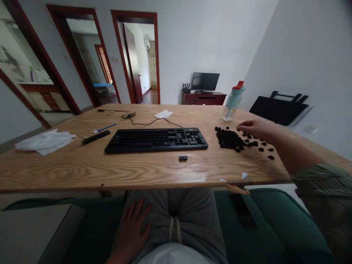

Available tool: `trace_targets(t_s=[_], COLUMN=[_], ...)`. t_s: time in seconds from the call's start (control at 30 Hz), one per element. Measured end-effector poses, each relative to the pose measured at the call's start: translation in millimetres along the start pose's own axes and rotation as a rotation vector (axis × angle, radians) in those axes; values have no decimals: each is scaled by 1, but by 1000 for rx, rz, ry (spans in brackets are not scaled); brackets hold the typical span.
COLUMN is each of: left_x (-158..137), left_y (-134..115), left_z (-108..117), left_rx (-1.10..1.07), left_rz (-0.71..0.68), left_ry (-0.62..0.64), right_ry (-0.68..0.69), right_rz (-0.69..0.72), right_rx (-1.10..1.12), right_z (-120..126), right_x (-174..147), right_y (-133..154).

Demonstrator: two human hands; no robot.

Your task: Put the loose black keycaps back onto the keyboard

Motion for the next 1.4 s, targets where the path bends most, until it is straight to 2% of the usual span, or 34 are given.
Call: trace_targets(t_s=[0.07, 0.17, 0.23, 0.33, 0.57, 0.7, 0.8, 0.9, 1.0, 1.07, 1.13, 1.23, 1.33, 1.4], left_x=[0, 1, 1, 1, 0, 0, 0, 0, 0, 0, 1, 1, 1, 1], left_y=[0, 2, 3, 4, 5, 5, 4, 3, 3, 3, 3, 3, 3, 3], left_z=[0, -2, -3, -2, -3, -3, -1, 0, -1, -1, -1, 0, 0, -1], left_rx=[2, 5, 1, -5, -9, -17, -20, -19, -15, -17, -20, -23, -23, -17], left_rz=[-8, -15, -19, -20, -21, -32, -32, -22, -13, -12, -11, -13, -13, -11], left_ry=[-14, -20, -18, -19, -19, -25, -28, -25, -22, -22, -20, -24, -23, -21], right_ry=[14, 190, 326, 437, 534, 455, 391, 342, 276, 222, 139, 22, 63, 75], right_rz=[128, 342, 413, 451, 501, 507, 529, 601, 653, 641, 547, 276, 120, 98], right_rx=[374, 779, 892, 956, 984, 926, 745, 377, 32, -97, -170, -251, -288, -298], right_z=[-4, -18, -27, -35, -45, -47, -49, -55, -59, -53, -39, -9, 7, 10], right_x=[-17, -42, -54, -61, -62, -56, -56, -65, -75, -72, -56, -20, 6, 14], right_y=[29, 77, 102, 124, 140, 136, 133, 130, 121, 105, 77, 14, -43, -66])
Point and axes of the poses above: each hand's wrist, its own x-axis towards the middle knuckle, its own z-axis out of the back of the hand, y = z × x, the point moved 5 cm from there along x, towards the middle knuckle, and after that the axes turned 14 degrees about -x, right-handed, at the moved point
